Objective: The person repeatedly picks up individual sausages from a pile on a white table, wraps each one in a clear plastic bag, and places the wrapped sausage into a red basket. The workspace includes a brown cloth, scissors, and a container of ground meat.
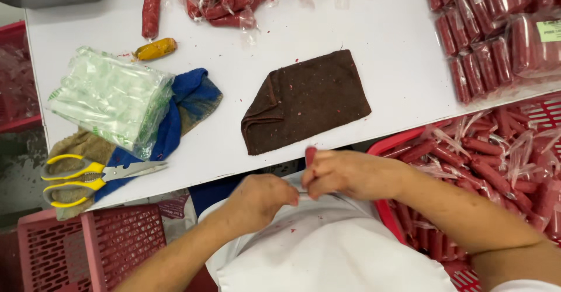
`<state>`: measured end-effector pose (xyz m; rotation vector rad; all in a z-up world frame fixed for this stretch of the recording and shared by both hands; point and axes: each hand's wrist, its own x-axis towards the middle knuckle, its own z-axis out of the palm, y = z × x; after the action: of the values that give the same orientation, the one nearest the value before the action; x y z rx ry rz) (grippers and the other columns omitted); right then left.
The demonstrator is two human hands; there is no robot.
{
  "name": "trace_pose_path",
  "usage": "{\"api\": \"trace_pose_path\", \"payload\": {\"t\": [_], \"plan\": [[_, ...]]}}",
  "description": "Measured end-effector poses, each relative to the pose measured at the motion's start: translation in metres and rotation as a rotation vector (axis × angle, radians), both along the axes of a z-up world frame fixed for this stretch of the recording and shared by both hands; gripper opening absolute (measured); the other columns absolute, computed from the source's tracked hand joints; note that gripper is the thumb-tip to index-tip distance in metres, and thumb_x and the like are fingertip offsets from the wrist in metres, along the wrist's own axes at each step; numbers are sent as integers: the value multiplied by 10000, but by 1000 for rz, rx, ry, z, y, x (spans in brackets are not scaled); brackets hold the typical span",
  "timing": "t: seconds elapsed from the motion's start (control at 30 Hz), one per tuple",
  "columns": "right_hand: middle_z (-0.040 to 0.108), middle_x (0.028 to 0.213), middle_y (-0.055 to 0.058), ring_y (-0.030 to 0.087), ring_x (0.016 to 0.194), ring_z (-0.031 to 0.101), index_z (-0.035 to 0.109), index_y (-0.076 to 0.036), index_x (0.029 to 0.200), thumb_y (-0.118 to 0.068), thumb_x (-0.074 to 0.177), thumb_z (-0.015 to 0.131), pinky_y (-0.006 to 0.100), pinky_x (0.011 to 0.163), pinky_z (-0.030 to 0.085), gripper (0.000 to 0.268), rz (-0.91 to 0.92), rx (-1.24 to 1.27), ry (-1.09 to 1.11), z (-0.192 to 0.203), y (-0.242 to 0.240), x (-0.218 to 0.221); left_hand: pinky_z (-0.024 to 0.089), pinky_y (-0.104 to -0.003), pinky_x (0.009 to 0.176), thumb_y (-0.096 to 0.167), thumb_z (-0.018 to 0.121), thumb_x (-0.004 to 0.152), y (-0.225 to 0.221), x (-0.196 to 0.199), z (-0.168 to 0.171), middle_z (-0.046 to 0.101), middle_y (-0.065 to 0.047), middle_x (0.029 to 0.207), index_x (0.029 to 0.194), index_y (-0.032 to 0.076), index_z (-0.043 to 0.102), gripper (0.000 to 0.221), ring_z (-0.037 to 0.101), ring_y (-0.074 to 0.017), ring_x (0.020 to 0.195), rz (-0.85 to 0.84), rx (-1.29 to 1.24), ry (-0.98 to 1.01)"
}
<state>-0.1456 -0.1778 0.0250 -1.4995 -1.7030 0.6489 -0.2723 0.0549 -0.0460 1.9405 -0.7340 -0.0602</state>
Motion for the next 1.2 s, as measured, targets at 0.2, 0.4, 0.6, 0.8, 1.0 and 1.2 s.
{"api": "trace_pose_path", "payload": {"t": [0.2, 0.4, 0.6, 0.8, 1.0, 1.2], "plan": [[798, 914, 120, 233, 769, 704, 800, -59, 779, -190, 789, 806, 369, 710, 554, 132, -390, -48, 789, -16, -21, -20, 509, -341, 512, 290, 426, 1071, -23, 34, 7, 491, -10, 687, 900, 124, 662, 336, 556, -211, 580, 209, 67, -470], [734, 954, 223, 279, 547, 672, 694, 47, 933, -40, 859, 736, 356, 575, 584, 122, -1074, 514, 1332, -105, 24, -21, 452, -269, 405, 50, 583, 972, -95, 45, -55, 380, -2, 539, 826, 12, 596, 151, 330, -98, 415, 291, -1264, 879], [766, 920, 63, 249, 1031, 535, 798, -97, 862, -173, 895, 734, 332, 968, 396, 105, -1091, 551, 139, -52, 40, 6, 432, -319, 282, 24, 609, 966, -58, 73, -22, 450, -87, 515, 824, -10, 639, 149, 379, -145, 328, 377, -1110, 927], [771, 868, -23, 390, 1292, 484, 781, -150, 857, -68, 873, 700, 523, 1149, 289, 116, -534, 100, -84, -5, 16, 44, 437, -247, 281, 88, 657, 963, -20, 94, -2, 511, -73, 549, 782, 0, 665, 201, 418, -102, 366, 392, -905, 854], [715, 724, 22, 331, 1144, 491, 829, -180, 860, -142, 850, 755, 460, 1060, 355, 84, -369, 2, 18, -9, 19, 77, 548, -450, 701, 643, 730, 689, -4, 111, 65, 569, -67, 966, 1041, 158, 552, 624, 651, -341, 857, 178, 70, -73], [750, 764, 43, 280, 1141, 535, 824, -102, 1001, -143, 830, 794, 448, 1064, 403, 178, -506, 93, 231, -54, 1, 82, 518, -363, 560, 356, 588, 1000, -33, 116, -22, 510, -39, 880, 891, 142, 552, 243, 596, -269, 755, 520, 156, -575]]}}
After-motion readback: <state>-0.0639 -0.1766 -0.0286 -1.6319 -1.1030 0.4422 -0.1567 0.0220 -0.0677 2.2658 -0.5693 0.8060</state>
